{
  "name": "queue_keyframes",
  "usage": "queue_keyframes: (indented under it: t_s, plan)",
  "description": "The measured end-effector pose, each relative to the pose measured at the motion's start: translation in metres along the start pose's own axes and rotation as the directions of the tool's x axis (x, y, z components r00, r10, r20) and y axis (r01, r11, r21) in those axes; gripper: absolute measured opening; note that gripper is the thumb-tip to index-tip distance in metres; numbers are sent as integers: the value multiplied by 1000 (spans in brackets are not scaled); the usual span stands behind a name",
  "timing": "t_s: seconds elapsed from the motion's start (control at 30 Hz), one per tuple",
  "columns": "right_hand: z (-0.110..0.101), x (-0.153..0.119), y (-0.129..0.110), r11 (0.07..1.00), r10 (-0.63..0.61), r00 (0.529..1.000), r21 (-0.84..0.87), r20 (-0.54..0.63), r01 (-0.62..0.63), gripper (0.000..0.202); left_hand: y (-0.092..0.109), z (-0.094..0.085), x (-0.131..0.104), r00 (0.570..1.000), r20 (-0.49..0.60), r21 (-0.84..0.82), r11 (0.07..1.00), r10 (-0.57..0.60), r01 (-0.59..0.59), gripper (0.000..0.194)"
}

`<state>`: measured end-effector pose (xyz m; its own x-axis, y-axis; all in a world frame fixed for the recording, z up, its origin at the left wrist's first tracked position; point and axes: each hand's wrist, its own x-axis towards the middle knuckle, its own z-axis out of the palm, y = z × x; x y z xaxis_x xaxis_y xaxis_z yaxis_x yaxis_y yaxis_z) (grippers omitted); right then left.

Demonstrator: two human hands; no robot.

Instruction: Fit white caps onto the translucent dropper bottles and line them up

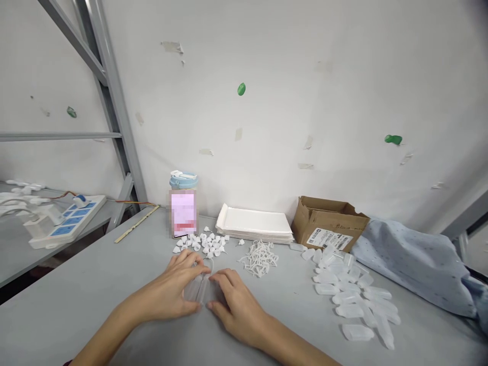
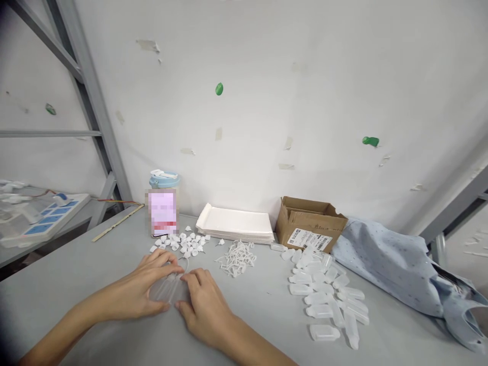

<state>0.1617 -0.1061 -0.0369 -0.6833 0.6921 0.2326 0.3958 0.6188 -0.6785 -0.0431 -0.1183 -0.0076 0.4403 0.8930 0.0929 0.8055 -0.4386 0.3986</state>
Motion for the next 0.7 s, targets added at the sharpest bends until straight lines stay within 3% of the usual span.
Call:
queue_keyframes:
  t_s: [0.33, 0.7]
  plan:
    - [7, 6, 3, 1000, 29, 999, 6, -30, -29, 35, 1, -2, 0, 995, 86, 7, 999, -51, 51, 42]
    - [4, 5, -2, 997, 73, 997, 17, -21, -73, 37, -1, -10, -3, 987, 122, -47, 993, -103, 110, 56]
